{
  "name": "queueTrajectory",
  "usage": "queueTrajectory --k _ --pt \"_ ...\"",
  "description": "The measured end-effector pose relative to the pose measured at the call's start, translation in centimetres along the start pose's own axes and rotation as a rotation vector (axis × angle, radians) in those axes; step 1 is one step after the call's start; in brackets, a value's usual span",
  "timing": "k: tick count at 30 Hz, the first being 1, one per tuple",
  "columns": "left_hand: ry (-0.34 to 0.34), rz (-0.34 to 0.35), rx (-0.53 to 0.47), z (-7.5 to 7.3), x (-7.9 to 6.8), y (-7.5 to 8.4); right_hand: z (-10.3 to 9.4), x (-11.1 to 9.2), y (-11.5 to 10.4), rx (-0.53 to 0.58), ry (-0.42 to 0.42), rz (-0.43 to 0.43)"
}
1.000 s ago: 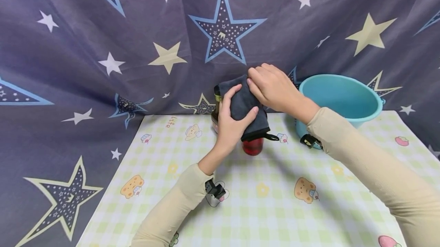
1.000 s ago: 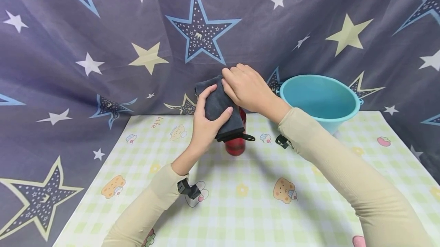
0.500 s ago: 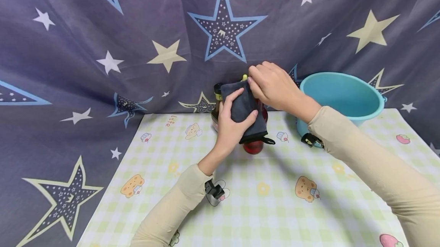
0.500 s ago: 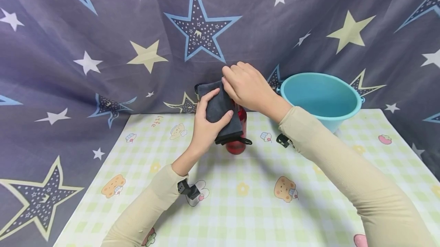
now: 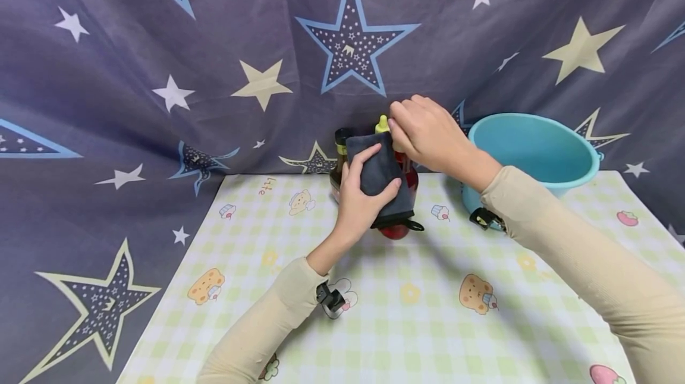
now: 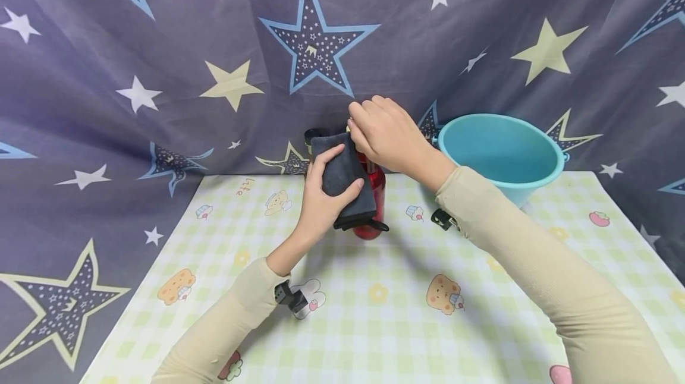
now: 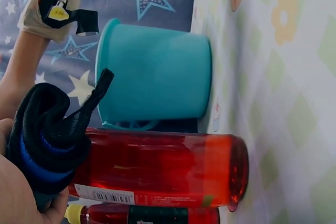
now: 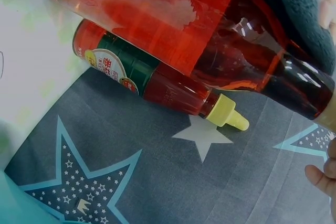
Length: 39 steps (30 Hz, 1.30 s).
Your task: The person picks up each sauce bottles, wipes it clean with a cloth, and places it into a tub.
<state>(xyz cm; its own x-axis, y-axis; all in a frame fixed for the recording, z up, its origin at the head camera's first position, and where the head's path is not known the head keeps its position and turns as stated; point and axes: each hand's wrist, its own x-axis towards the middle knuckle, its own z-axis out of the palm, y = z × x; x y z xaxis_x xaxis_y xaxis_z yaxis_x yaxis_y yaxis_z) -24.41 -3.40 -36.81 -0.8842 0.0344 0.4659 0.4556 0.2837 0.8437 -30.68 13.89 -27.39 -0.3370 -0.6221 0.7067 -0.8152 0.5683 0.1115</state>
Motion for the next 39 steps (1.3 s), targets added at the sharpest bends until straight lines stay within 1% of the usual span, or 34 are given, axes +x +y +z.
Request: queueTrajectory --k 20,24,29,39 --pt "-0.094 0.003 0.024 -1.2 -0.5 -2.0 0.2 0.1 0.1 -0.007 -0.009 0.008" --pt "-0.102 -0.006 0.041 -1.4 -0.6 -2.5 0.2 0.1 0.1 -0.007 -0.009 0.008" --pt "-0.11 -0.034 0.05 -1.7 -0.8 -3.4 0.3 0.1 0.1 0.0 -0.007 0.007" --pt "-0.156 -0.062 0.056 -2.2 -0.9 -4.6 0.3 -0.1 0.0 0.004 0.004 0.03"
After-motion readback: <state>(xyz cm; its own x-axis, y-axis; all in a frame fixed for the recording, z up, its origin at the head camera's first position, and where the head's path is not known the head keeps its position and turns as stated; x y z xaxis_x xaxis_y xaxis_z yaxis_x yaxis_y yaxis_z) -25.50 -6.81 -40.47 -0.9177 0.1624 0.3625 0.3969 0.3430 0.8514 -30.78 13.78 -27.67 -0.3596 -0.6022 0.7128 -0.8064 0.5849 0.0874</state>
